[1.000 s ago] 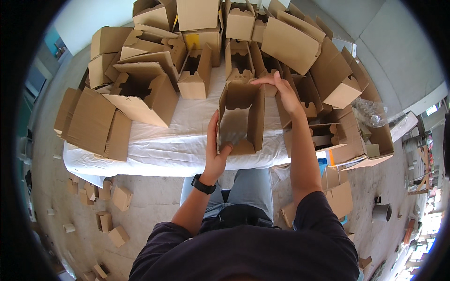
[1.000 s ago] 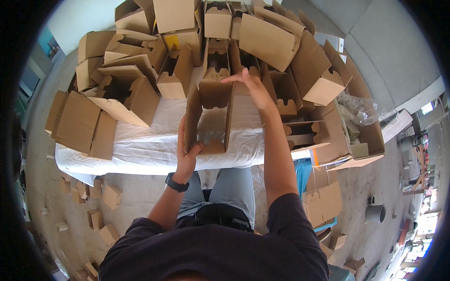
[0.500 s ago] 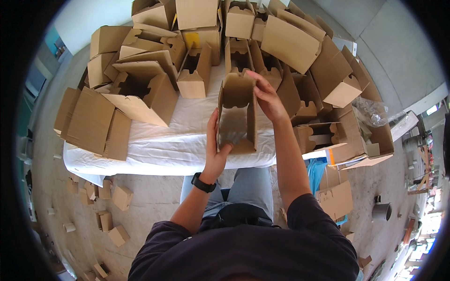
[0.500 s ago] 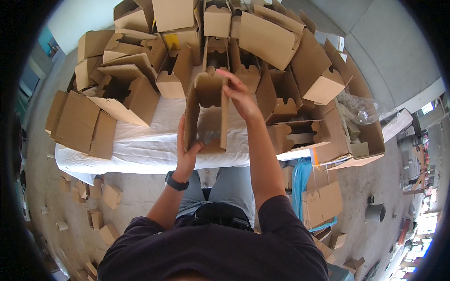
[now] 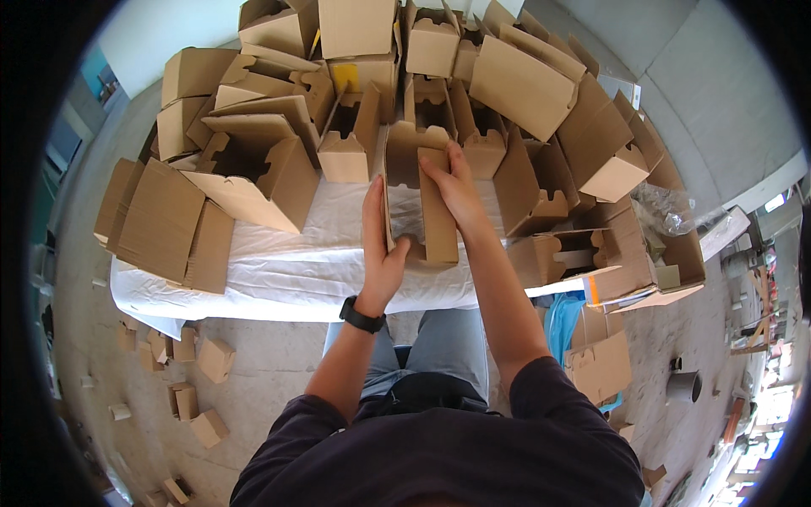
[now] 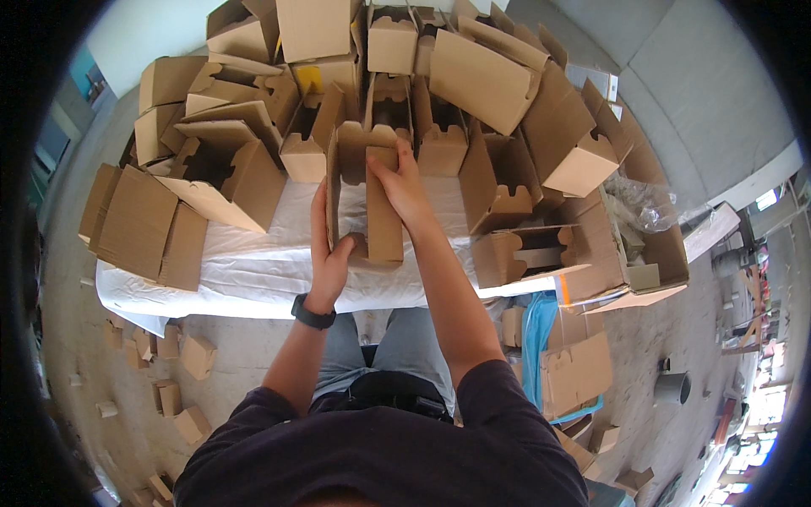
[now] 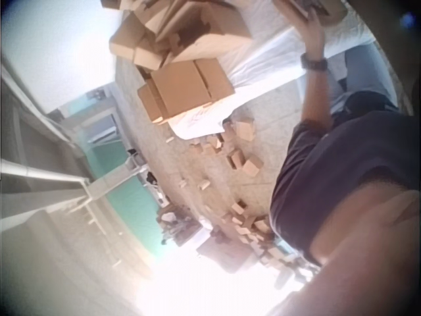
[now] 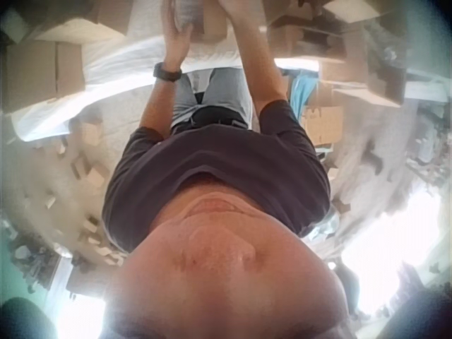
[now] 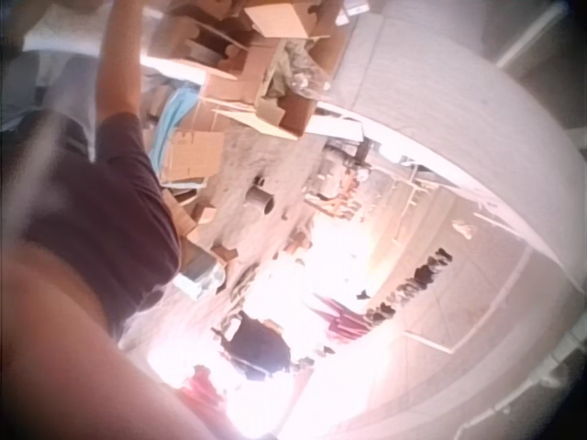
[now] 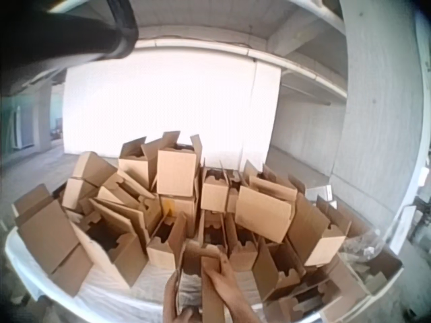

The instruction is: The person folds cardboard box flaps into place, inserts a small white package into a box, closes the top, and places it with other boxes before picking up a flat cardboard sheet to begin assembly of another one.

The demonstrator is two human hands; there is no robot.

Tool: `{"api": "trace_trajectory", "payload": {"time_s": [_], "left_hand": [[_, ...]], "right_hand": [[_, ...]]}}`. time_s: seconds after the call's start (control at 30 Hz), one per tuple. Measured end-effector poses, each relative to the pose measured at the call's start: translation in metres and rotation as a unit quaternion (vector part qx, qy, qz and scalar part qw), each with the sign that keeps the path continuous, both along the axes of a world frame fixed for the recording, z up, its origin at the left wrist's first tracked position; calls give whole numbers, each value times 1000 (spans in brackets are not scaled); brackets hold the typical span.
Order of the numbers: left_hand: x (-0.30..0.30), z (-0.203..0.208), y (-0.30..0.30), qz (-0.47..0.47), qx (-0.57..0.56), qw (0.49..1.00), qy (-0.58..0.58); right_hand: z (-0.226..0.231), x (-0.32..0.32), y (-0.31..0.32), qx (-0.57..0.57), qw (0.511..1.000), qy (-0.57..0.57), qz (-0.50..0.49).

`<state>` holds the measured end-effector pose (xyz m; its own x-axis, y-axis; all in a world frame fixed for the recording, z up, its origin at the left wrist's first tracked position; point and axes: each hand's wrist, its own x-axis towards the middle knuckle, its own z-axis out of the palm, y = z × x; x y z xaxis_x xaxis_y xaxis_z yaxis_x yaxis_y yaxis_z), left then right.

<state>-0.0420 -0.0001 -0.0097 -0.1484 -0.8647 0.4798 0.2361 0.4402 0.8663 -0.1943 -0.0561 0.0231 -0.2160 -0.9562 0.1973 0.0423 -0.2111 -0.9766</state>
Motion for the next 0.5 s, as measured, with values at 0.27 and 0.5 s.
{"api": "trace_trajectory", "payload": {"time_s": [0.27,0.5], "left_hand": [[-7,-8,-16,-20,121,991,60],[-9,-6,-19,-25,131,988,76]], "right_hand": [[-30,-20,-44,-20,958,265,-104],[-7,-7,-15,69,990,107,-53]]}}
